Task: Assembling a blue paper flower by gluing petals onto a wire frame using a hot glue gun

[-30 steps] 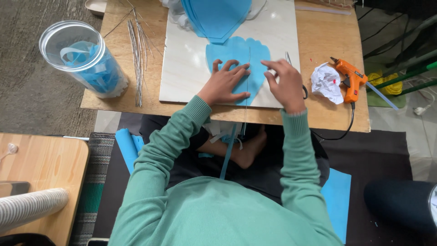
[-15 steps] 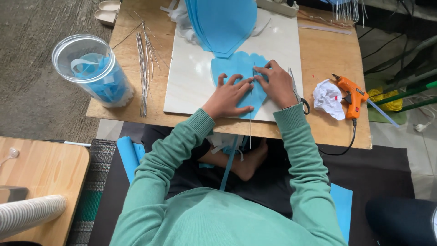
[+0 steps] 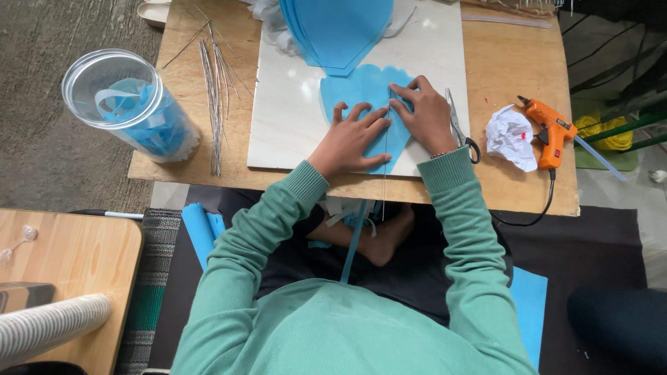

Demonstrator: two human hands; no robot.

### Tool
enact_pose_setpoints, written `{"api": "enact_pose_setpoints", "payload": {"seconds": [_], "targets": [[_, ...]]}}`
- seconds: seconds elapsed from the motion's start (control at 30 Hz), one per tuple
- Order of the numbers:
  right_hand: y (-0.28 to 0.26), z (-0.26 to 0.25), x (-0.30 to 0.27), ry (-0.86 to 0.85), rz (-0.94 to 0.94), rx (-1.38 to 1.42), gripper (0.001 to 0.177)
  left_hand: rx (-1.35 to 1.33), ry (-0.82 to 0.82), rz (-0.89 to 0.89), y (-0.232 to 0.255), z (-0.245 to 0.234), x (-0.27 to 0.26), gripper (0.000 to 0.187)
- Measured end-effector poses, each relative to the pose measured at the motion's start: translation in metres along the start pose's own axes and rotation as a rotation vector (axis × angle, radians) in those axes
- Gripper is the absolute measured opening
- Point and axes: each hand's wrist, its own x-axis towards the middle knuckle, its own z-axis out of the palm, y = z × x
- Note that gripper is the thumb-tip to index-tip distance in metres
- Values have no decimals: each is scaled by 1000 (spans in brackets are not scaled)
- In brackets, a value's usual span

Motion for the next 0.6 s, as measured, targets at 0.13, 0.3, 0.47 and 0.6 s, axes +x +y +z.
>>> {"api": "enact_pose_setpoints", "payload": {"seconds": [0.13,0.3,0.47,0.6], "targets": [[0,0,-1,6,9,5,30,8,5,6,1,1,0,65],[-2,-1,-1,20,-8,16,31,3,-1,12,4,-7,0,62],[-1,2,0,17,-4,5,30,11,7,37,5,-6,1,60],[-1,4,1,39,-6,2,30,21,14,54,5,-8,1,60]]}}
